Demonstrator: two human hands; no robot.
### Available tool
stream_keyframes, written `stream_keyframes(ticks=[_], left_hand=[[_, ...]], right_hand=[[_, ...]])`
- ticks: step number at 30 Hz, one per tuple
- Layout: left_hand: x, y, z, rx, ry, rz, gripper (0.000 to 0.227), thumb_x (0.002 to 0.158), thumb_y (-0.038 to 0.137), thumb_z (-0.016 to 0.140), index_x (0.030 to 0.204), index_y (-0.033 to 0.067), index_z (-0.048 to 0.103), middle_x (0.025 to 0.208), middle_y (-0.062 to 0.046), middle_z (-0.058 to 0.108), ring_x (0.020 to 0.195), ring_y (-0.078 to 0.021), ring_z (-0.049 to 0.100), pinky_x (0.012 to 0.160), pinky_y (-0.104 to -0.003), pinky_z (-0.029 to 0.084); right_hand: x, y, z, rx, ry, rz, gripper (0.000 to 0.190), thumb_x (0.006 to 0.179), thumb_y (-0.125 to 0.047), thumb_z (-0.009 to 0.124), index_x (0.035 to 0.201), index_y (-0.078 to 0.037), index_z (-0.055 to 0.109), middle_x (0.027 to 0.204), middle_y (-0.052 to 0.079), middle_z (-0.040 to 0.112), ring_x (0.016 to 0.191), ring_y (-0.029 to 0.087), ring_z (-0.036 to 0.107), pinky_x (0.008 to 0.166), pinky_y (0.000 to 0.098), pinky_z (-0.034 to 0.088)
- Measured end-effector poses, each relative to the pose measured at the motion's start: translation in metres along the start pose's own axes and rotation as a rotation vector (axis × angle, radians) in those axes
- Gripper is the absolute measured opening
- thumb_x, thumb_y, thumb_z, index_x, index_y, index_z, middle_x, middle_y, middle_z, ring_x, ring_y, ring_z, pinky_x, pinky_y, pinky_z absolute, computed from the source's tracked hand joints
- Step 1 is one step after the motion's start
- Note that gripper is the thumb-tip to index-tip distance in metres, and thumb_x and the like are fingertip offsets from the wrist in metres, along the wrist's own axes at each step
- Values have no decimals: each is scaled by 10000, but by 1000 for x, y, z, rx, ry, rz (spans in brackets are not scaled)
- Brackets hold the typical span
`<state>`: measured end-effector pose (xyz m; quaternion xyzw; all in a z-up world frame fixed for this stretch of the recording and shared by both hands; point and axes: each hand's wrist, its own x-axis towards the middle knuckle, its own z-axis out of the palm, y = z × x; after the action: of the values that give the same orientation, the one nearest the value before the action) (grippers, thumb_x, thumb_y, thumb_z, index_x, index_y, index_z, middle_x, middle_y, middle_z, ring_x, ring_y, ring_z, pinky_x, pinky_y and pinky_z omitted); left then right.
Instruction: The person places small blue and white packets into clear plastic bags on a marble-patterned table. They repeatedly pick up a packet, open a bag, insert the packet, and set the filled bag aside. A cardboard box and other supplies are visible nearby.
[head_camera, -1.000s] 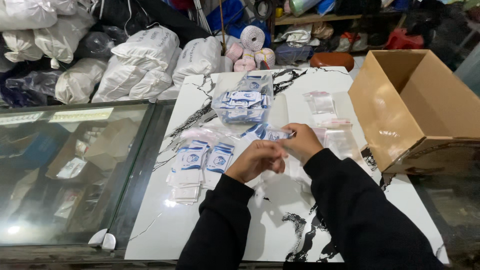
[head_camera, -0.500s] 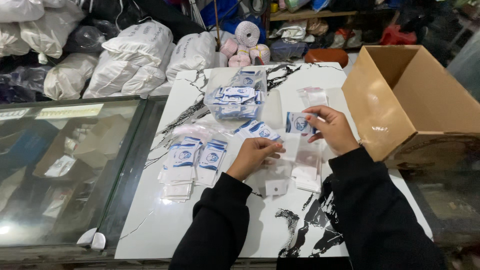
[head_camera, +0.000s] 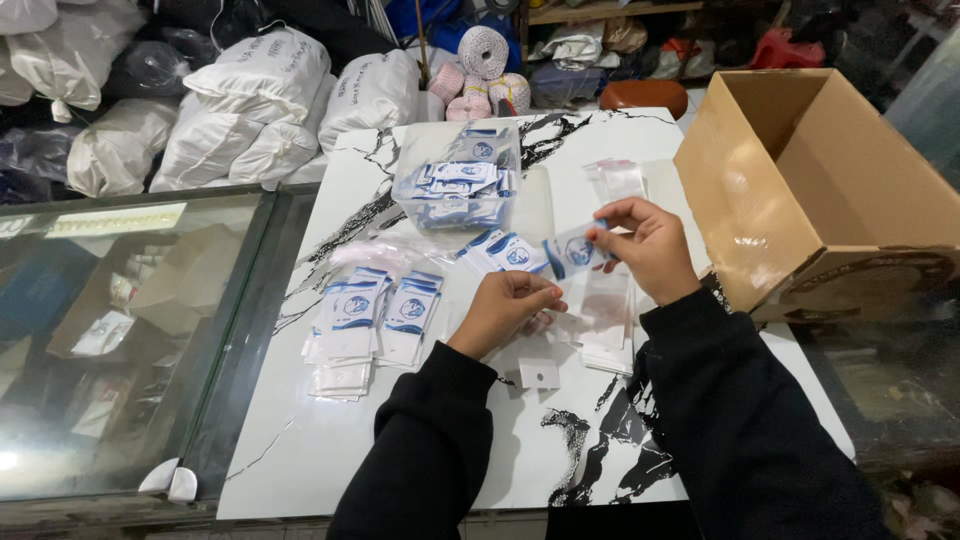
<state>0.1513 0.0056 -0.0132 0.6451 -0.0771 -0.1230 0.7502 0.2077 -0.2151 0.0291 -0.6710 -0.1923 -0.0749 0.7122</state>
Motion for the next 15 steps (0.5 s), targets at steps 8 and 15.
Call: stream_keyframes(ticks=[8,15], left_hand=[[-5,9,0,70,-59,55,276,947,175,728,1061,-74,694,894,-198,756,675,-168,735,542,-256,604],[-19,25,6,82,-38,33,279,955,185,717,1048,-77,692,875,-198,760,660,-168,739,506,-239,599]], right_hand=[[-2,-10,-5,-181,-48,-70,235,895,-30,782,1100,14,674,889,135,723,608,152,701,518,245,593],[-6,-12,-2,-146,-114,-2,247,875,-48,789,1097,17,705,868,159,736,591,159,706,509,264,604]])
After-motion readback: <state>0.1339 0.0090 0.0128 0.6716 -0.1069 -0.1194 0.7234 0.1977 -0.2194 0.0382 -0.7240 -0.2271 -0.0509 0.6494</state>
